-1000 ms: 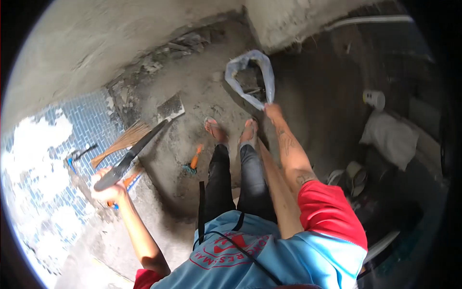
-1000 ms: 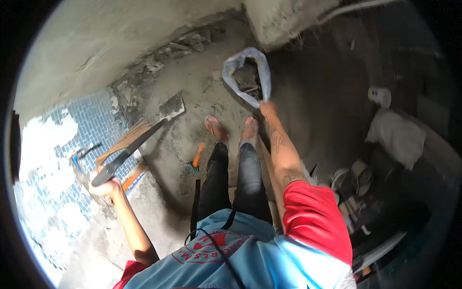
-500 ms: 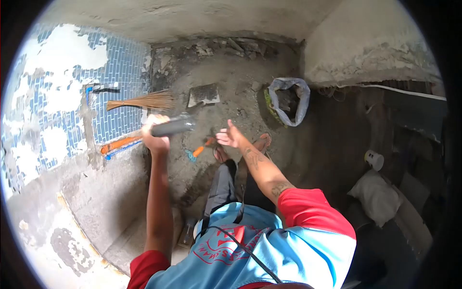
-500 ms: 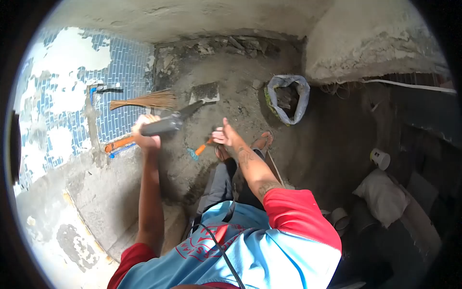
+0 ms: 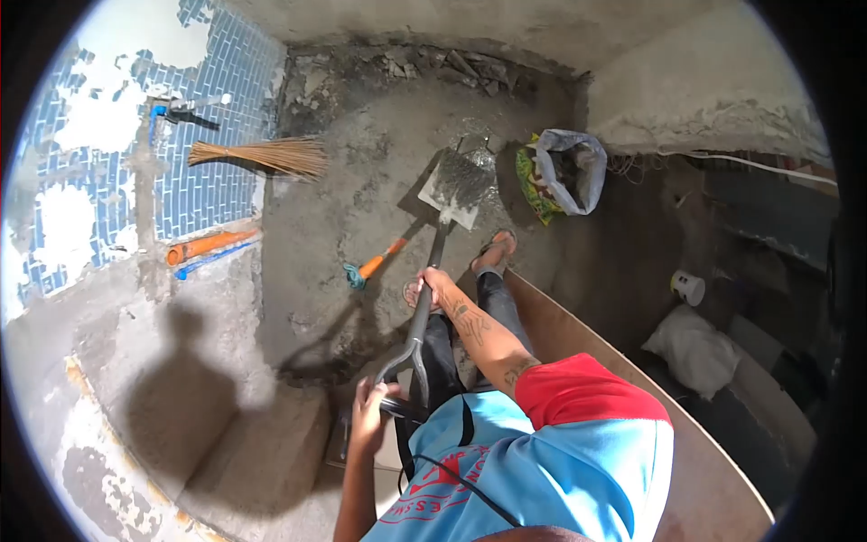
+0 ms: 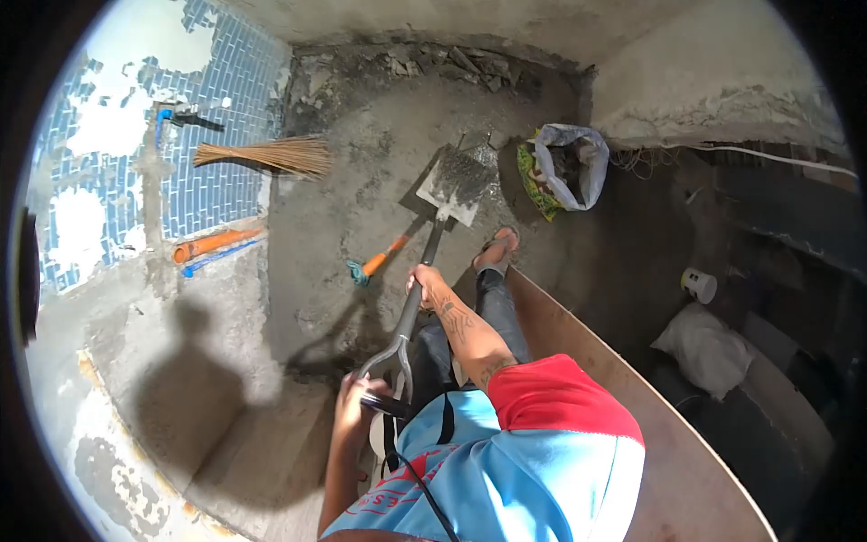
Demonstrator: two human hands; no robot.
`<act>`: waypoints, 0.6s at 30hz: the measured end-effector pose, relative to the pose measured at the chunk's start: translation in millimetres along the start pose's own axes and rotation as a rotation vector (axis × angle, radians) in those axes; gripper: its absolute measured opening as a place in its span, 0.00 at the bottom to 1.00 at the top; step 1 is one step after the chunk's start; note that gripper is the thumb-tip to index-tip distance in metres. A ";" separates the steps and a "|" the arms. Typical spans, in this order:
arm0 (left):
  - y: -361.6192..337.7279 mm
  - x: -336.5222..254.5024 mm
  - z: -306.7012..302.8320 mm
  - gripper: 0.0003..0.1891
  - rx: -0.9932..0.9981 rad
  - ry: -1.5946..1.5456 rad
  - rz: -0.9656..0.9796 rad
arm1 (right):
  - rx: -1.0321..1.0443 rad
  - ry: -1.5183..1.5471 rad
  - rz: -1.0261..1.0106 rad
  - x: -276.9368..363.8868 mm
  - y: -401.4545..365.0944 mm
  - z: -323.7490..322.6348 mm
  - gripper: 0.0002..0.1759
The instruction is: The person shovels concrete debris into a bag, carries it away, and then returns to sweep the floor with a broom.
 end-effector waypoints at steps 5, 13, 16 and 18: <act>48.2 91.9 -3.8 0.10 -0.176 -0.267 -0.034 | -0.068 -0.186 -0.101 2.7 71.0 -53.9 0.10; 63.6 211.4 26.3 0.07 -0.177 -0.750 -0.336 | -0.183 -0.352 -0.264 29.4 75.8 -114.3 0.07; 38.4 205.1 -6.7 0.09 -0.468 -0.500 -0.391 | -0.218 -0.284 -0.255 12.0 58.6 -108.9 0.06; 38.5 204.9 -1.9 0.10 -0.464 -0.642 -0.391 | -0.244 -0.287 -0.214 2.2 62.6 -107.2 0.07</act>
Point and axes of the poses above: each hand's wrist, its own y-axis towards the middle knuckle, its own z-axis out of the palm, x = y × z, the point moved 10 cm from there along y, towards the middle knuckle, and after that the axes turned 15 degrees about y, right-handed, at the moved point
